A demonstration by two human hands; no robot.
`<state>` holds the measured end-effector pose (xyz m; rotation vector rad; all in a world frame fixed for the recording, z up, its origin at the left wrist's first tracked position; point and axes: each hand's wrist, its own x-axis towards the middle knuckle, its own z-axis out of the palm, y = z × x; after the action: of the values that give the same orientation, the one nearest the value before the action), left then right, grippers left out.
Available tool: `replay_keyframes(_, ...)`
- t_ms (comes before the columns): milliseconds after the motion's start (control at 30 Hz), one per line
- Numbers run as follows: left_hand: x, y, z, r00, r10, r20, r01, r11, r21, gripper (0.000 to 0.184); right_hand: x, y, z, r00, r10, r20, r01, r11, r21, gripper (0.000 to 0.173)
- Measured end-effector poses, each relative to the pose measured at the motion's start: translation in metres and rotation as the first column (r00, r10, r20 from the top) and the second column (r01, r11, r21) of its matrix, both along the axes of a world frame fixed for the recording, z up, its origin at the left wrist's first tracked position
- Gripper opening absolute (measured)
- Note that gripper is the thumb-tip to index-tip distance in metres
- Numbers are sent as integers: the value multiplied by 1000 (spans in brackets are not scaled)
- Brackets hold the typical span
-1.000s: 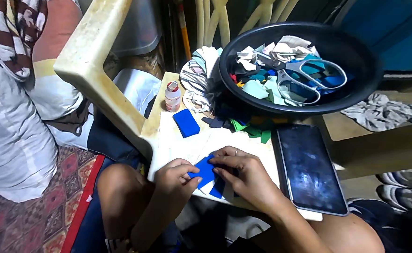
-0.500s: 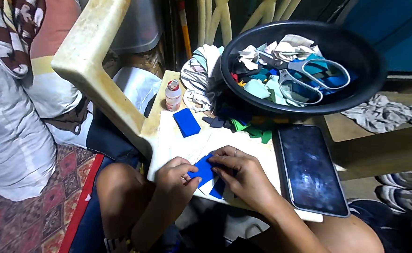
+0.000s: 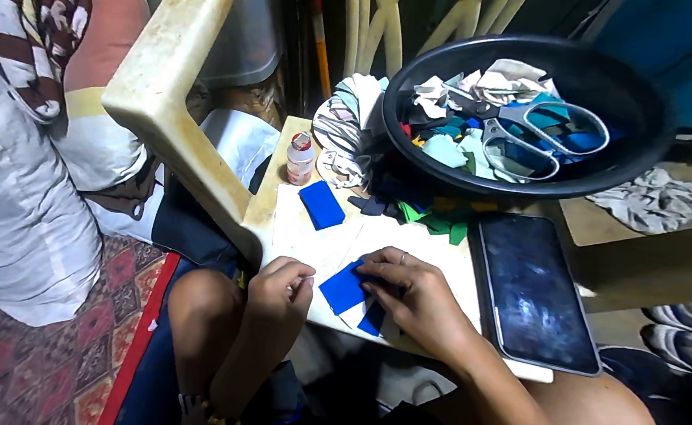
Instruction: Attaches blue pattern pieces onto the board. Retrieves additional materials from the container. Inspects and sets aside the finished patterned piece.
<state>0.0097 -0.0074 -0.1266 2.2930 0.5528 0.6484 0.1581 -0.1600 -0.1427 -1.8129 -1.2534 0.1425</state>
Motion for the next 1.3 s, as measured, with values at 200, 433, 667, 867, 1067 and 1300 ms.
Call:
replay_keyframes(200, -1, -2, -4, 1000, -28, -5, 28, 999, 27, 11, 0, 0, -1, 1000, -4, 4, 4, 1000, 4, 20)
replay_keyframes(433, 0, -5, -12, 981, -187, 52, 171, 961, 219, 13, 0, 0, -1, 1000, -4, -3, 4, 1000, -7, 20)
replay_keyframes(667, 1, -8, -18, 955, -293, -39, 293, 924, 246, 15, -1, 0, 0, 1000, -13, -4, 13, 1000, -8, 20)
replay_keyframes(867, 0, -7, -20, 959, -282, -38, 281, 921, 269, 16, -1, 1, 0, 1000, -19, 6, 19, 1000, -8, 21)
replay_keyframes(1067, 0, -4, -24, 958, -285, -20, 279, 919, 280, 17, -6, 5, 0, 987, -97, 131, 91, 995, 50, 25)
replay_keyframes(1300, 0, -4, -25, 952, -305, 9, 294, 924, 245, 15, -16, 13, -13, 989, 18, 144, -32, 995, 96, 16)
